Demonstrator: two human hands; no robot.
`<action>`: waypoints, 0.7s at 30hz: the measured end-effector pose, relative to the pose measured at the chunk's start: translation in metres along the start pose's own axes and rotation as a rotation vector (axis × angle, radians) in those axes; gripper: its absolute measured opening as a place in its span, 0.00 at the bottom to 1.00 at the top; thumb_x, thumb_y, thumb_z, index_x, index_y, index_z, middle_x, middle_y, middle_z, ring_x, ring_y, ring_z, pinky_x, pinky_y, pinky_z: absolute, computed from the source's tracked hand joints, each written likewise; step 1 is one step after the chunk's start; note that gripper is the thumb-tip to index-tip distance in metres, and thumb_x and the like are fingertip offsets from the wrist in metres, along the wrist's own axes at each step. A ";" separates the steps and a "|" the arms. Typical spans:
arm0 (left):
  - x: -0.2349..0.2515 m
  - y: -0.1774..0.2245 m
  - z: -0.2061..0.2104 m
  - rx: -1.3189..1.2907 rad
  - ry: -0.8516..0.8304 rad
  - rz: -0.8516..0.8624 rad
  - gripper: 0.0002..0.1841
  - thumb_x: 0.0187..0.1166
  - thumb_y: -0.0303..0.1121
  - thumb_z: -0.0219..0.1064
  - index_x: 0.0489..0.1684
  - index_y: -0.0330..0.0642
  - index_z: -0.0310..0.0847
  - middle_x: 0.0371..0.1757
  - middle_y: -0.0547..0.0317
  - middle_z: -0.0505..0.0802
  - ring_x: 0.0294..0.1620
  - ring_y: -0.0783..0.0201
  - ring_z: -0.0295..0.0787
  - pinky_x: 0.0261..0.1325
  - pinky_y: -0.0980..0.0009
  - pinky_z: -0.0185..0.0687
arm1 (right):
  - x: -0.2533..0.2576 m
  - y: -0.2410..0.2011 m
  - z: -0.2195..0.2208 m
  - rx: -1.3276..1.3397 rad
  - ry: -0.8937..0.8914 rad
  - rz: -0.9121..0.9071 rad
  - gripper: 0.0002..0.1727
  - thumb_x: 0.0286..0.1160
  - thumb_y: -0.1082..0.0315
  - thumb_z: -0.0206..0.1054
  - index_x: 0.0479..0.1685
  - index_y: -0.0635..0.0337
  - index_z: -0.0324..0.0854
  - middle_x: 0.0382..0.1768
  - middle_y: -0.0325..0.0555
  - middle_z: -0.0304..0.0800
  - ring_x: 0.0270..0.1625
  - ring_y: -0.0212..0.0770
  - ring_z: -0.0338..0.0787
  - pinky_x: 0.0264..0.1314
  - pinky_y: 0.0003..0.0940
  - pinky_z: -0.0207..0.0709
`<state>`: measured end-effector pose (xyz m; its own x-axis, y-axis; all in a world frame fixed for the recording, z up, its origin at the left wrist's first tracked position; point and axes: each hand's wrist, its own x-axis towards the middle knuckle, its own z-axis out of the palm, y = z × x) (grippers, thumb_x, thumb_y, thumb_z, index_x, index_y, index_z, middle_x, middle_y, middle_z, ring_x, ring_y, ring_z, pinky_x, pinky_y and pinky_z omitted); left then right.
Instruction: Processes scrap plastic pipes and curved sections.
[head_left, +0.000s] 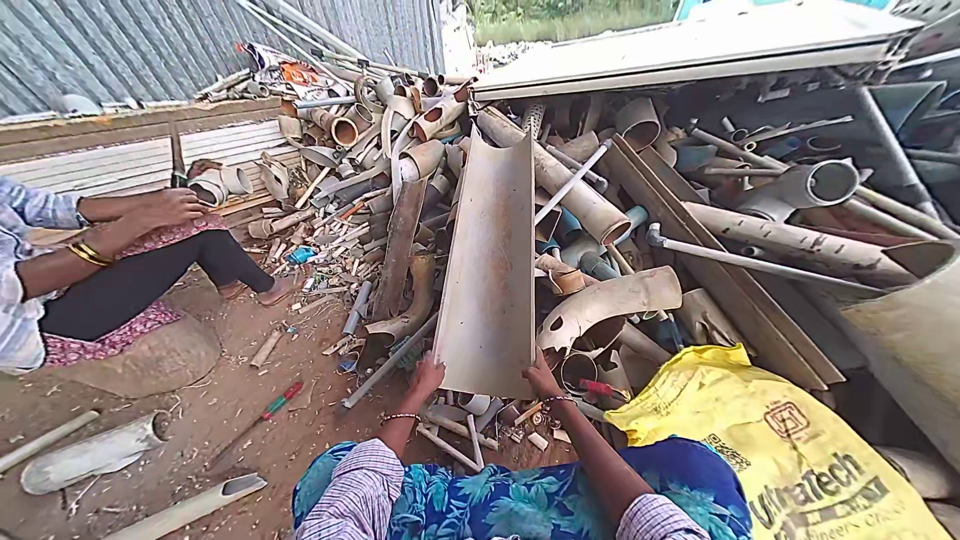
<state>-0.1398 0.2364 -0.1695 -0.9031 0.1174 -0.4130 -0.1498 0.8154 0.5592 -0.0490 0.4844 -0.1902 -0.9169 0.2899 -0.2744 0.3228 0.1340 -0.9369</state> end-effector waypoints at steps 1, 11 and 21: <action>0.001 0.000 0.002 -0.006 -0.006 0.001 0.28 0.91 0.36 0.57 0.85 0.26 0.60 0.77 0.25 0.78 0.81 0.35 0.74 0.83 0.44 0.66 | 0.000 0.001 -0.001 0.052 -0.021 -0.008 0.54 0.66 0.86 0.60 0.96 0.60 0.33 0.90 0.66 0.52 0.86 0.54 0.67 0.82 0.48 0.67; -0.053 0.053 -0.017 0.141 -0.025 0.092 0.25 0.90 0.30 0.54 0.81 0.23 0.64 0.73 0.26 0.81 0.78 0.36 0.78 0.80 0.46 0.71 | -0.005 0.016 -0.022 0.876 0.052 -0.003 0.42 0.90 0.38 0.16 0.72 0.54 0.70 0.45 0.44 0.93 0.46 0.35 0.93 0.47 0.37 0.88; -0.112 0.057 -0.031 0.158 -0.051 0.209 0.18 0.82 0.28 0.61 0.65 0.24 0.78 0.59 0.30 0.89 0.65 0.39 0.86 0.70 0.46 0.77 | -0.100 -0.060 -0.044 0.105 0.024 0.137 0.24 0.94 0.79 0.32 0.81 0.79 0.60 0.75 0.61 0.77 0.72 0.35 0.78 0.77 0.23 0.63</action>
<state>-0.0589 0.2521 -0.0695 -0.8858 0.3175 -0.3385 0.1058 0.8483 0.5189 0.0335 0.4887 -0.0975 -0.8594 0.3219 -0.3973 0.4172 -0.0080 -0.9088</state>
